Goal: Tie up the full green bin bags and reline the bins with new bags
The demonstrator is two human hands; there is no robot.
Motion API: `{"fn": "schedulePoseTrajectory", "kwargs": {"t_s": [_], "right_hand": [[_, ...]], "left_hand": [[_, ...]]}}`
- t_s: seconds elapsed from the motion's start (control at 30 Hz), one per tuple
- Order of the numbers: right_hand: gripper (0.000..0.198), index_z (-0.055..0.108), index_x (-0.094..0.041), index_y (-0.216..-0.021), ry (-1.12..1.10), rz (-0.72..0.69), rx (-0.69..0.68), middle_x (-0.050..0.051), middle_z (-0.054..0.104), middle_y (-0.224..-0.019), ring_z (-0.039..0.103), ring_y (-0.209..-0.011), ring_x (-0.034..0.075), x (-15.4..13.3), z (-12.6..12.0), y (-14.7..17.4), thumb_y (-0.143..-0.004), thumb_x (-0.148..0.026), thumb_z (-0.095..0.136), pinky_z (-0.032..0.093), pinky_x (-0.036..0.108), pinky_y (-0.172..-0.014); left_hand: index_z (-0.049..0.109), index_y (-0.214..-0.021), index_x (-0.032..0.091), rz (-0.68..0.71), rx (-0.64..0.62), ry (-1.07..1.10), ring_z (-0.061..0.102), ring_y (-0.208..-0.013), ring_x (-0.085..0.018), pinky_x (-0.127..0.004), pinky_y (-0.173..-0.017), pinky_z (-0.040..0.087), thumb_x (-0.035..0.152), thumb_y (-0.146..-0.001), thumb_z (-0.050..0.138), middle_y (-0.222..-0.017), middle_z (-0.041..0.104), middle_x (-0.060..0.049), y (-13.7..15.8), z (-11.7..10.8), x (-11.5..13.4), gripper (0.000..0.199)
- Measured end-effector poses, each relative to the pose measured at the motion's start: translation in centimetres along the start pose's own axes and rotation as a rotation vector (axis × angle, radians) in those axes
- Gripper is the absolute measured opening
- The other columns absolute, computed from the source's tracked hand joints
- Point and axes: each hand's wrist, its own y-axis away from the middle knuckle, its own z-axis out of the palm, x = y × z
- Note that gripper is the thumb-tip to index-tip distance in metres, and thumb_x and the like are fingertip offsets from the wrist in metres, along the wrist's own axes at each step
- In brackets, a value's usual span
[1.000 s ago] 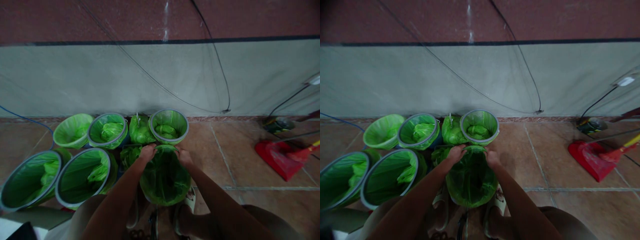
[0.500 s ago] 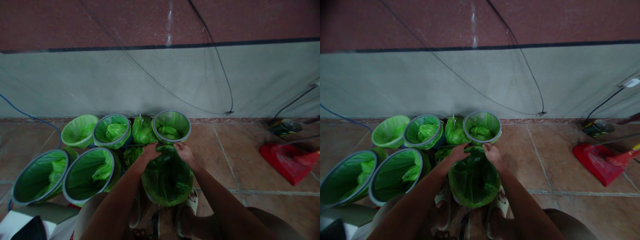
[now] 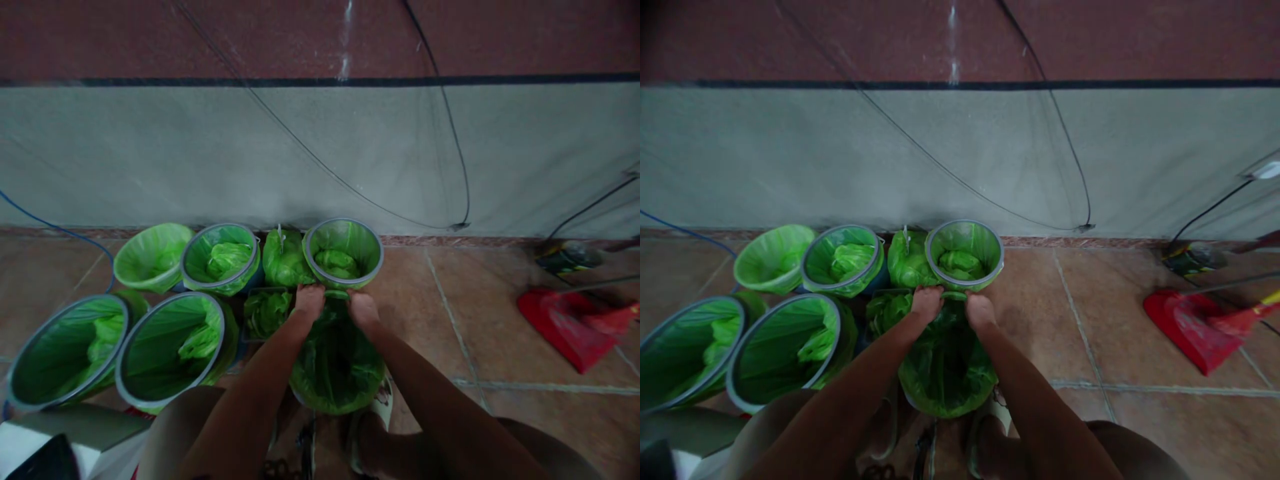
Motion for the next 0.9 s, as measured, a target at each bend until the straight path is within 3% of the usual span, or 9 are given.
{"fn": "schedulePoseTrajectory", "kwargs": {"t_s": [0.17, 0.27, 0.37, 0.5, 0.63, 0.73, 0.9], "right_hand": [[0.033, 0.066, -0.016, -0.116, -0.042, 0.062, 0.011, 0.015, 0.072, -0.103, 0.068, -0.099, 0.026, 0.1, -0.4, 0.7, -0.094, -0.023, 0.042, 0.048, 0.031, -0.082], [0.033, 0.069, -0.016, -0.112, -0.12, 0.267, 0.034, 0.015, 0.072, -0.102, 0.069, -0.097, 0.027, 0.8, -0.2, 2.5, -0.091, -0.026, 0.045, 0.05, 0.032, -0.079], [0.035, 0.069, -0.016, -0.113, -0.236, 0.498, 0.107, 0.017, 0.072, -0.1, 0.07, -0.093, 0.028, 1.7, 0.8, 5.2, -0.09, -0.028, 0.045, 0.051, 0.033, -0.075], [0.044, 0.063, -0.011, -0.122, -0.338, 0.587, 0.115, 0.022, 0.07, -0.105, 0.069, -0.096, 0.032, 2.4, 2.6, 8.2, -0.087, -0.036, 0.051, 0.052, 0.037, -0.074], [0.063, 0.051, -0.007, -0.135, -0.284, 0.524, 0.23, 0.026, 0.061, -0.123, 0.06, -0.115, 0.035, 2.7, 1.9, 8.1, -0.084, -0.043, 0.059, 0.049, 0.041, -0.088], [0.044, 0.059, -0.012, -0.128, -0.276, 0.299, 0.312, 0.018, 0.064, -0.124, 0.06, -0.116, 0.027, 2.1, -0.4, 6.0, -0.094, -0.036, 0.042, 0.044, 0.035, -0.097], [0.035, 0.065, -0.02, -0.12, -0.23, 0.021, 0.208, 0.008, 0.07, -0.116, 0.064, -0.107, 0.02, 0.3, -1.9, 1.7, -0.097, -0.031, 0.042, 0.043, 0.027, -0.094]], "left_hand": [[0.053, -0.129, 0.02, -0.096, -0.011, 0.071, 0.055, -0.122, -0.031, -0.052, -0.107, 0.034, 0.032, -0.076, 0.069, -0.129, 0.061, -0.014, 1.1, -1.3, -0.4, 0.056], [0.049, -0.136, 0.023, -0.19, -0.035, 0.151, 0.054, -0.123, -0.031, -0.045, -0.103, 0.041, 0.042, -0.071, 0.073, -0.135, 0.058, -0.012, 1.8, -3.0, -2.6, 0.071], [0.055, -0.132, 0.02, -0.228, -0.052, 0.216, 0.057, -0.121, -0.027, -0.033, -0.099, 0.044, 0.048, -0.077, 0.067, -0.132, 0.061, -0.011, 2.4, -4.7, -5.4, 0.062], [0.067, -0.115, 0.019, -0.209, -0.026, 0.235, 0.064, -0.109, -0.02, -0.026, -0.092, 0.046, 0.039, -0.093, 0.047, -0.118, 0.07, -0.007, 3.0, -5.3, -6.8, 0.035], [0.071, -0.102, 0.022, -0.164, -0.029, 0.213, 0.066, -0.101, -0.016, -0.024, -0.086, 0.047, 0.032, -0.098, 0.036, -0.108, 0.073, -0.005, 3.3, -3.9, -5.3, 0.036], [0.072, -0.097, 0.021, -0.198, -0.056, 0.192, 0.067, -0.098, -0.016, -0.024, -0.084, 0.048, 0.034, -0.099, 0.034, -0.103, 0.073, -0.006, 3.2, -2.7, -4.2, 0.04], [0.072, -0.103, 0.023, -0.181, -0.023, 0.16, 0.067, -0.101, -0.019, -0.026, -0.086, 0.048, 0.037, -0.097, 0.037, -0.108, 0.073, -0.007, 3.4, -1.2, -3.9, 0.038]]}}
